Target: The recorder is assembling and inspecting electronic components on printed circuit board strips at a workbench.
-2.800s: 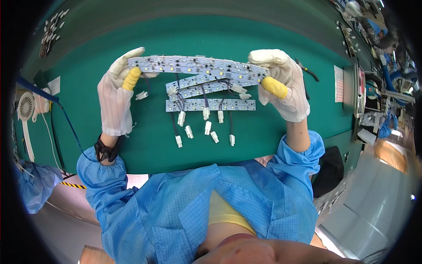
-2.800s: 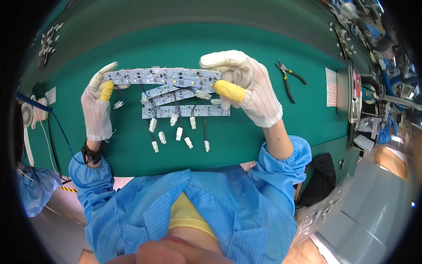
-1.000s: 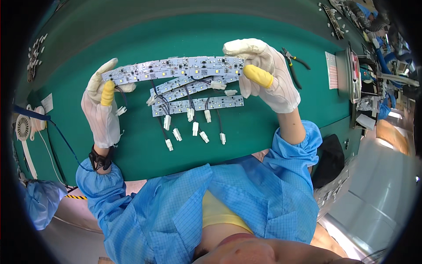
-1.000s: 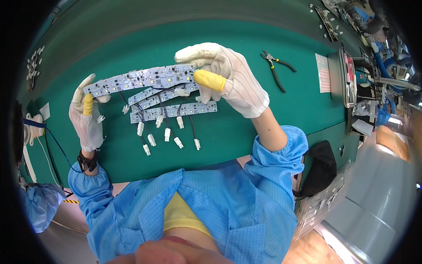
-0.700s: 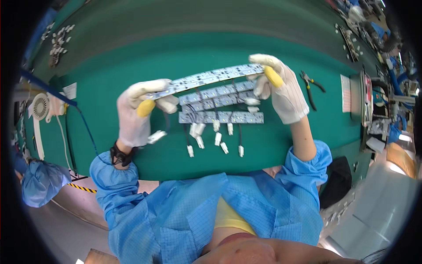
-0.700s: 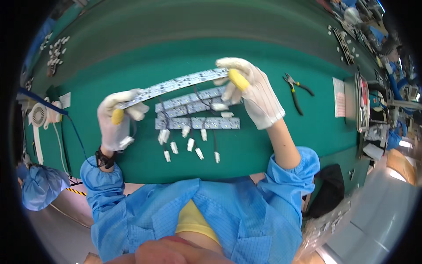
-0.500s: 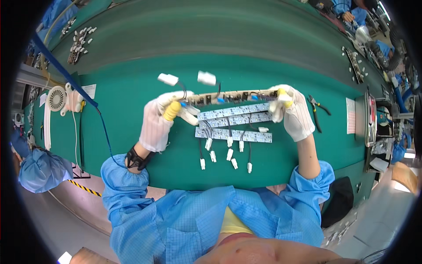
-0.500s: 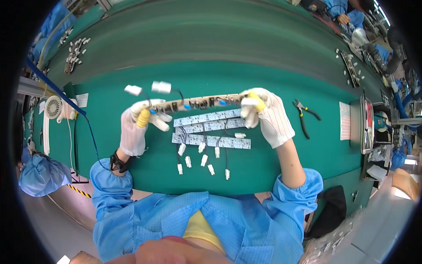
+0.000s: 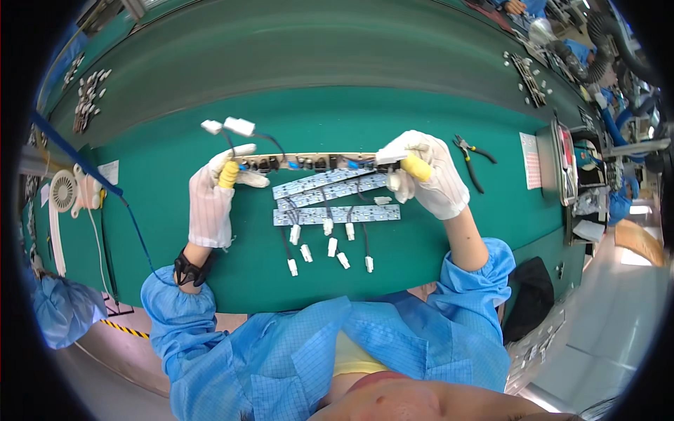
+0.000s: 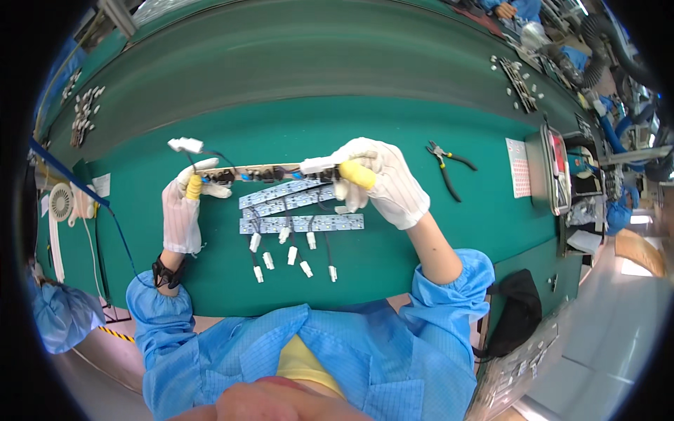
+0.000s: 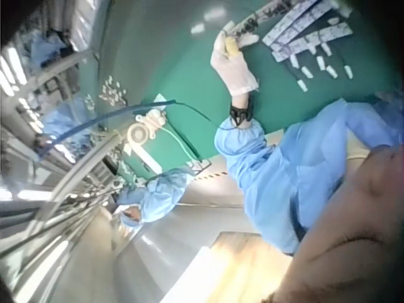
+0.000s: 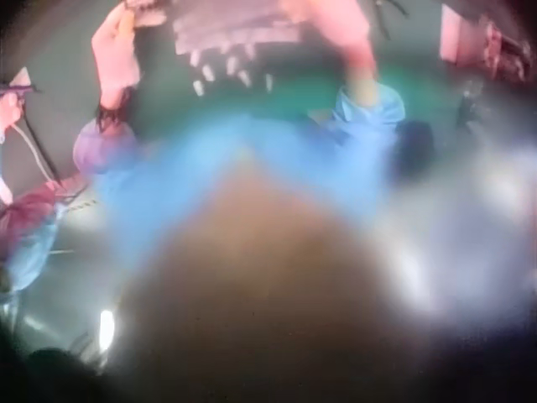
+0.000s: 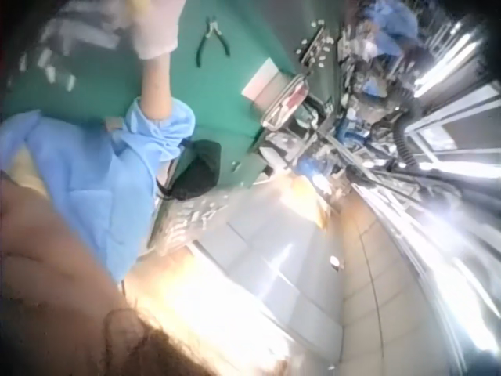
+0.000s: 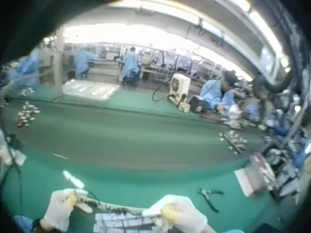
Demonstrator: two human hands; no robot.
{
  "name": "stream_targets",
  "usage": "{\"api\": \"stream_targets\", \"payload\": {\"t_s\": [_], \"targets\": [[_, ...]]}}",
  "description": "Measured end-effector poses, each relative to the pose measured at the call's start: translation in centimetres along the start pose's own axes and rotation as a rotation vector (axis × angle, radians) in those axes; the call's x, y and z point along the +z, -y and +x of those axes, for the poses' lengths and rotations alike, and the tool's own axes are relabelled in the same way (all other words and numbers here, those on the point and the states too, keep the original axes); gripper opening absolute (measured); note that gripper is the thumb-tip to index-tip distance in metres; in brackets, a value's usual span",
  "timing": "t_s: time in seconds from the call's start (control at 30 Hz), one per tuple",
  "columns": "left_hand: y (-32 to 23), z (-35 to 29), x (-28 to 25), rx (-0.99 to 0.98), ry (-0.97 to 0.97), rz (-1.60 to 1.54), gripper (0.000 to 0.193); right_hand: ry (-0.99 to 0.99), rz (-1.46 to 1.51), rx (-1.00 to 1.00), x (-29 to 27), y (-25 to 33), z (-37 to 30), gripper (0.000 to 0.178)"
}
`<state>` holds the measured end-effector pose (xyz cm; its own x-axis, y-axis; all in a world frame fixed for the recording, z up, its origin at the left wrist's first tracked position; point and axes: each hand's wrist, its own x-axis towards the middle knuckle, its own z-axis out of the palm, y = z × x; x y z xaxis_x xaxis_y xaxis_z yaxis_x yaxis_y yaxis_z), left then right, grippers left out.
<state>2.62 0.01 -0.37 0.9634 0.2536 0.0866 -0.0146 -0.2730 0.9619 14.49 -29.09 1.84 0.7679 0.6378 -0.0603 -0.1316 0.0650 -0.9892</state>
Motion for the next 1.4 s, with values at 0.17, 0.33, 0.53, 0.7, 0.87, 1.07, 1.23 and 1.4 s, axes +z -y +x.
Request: {"api": "stream_targets", "payload": {"t_s": [0.17, 0.33, 0.53, 0.7, 0.87, 1.07, 1.23, 1.4], "targets": [[-1.0, 0.1, 0.4, -0.020, -0.028, 0.009, 0.035, -0.038, 0.029, 0.029, 0.1, 0.3, 0.1, 0.031], [0.6, -0.5, -0.4, 0.002, -0.030, 0.002, 0.067, -0.027, 0.065, 0.100, -0.3, -0.4, 0.2, 0.034], [0.5, -0.5, -0.8, 0.090, 0.079, 0.068, 0.074, -0.030, -0.015, 0.104, -0.2, 0.0, -0.2, 0.042], [0.4, -0.5, -0.2, 0.030, 0.094, -0.072, 0.058, -0.051, 0.018, 0.059, 0.1, -0.4, 0.2, 0.036], [0.2, 0.1, -0.7, -0.146, 0.105, -0.189, 0.032, 0.017, -0.084, 0.118, 1.3, 0.9, 0.4, 0.043], [0.1, 2.7, -8.4, -0.210, -0.192, 0.196, 0.026, 0.047, -1.198, -0.261, -0.8, -1.4, 1.0, 0.049], [3.3, 3.3, -11.3, -0.110, -0.287, 1.089, 0.024, 0.126, -1.343, -0.291, -1.2, -2.4, 1.1, 0.041], [1.0, 2.7, -5.8, 0.368, -0.397, 0.877, 0.028, 0.135, -0.589, -0.047, -0.6, 0.6, 0.3, 0.035]]}}
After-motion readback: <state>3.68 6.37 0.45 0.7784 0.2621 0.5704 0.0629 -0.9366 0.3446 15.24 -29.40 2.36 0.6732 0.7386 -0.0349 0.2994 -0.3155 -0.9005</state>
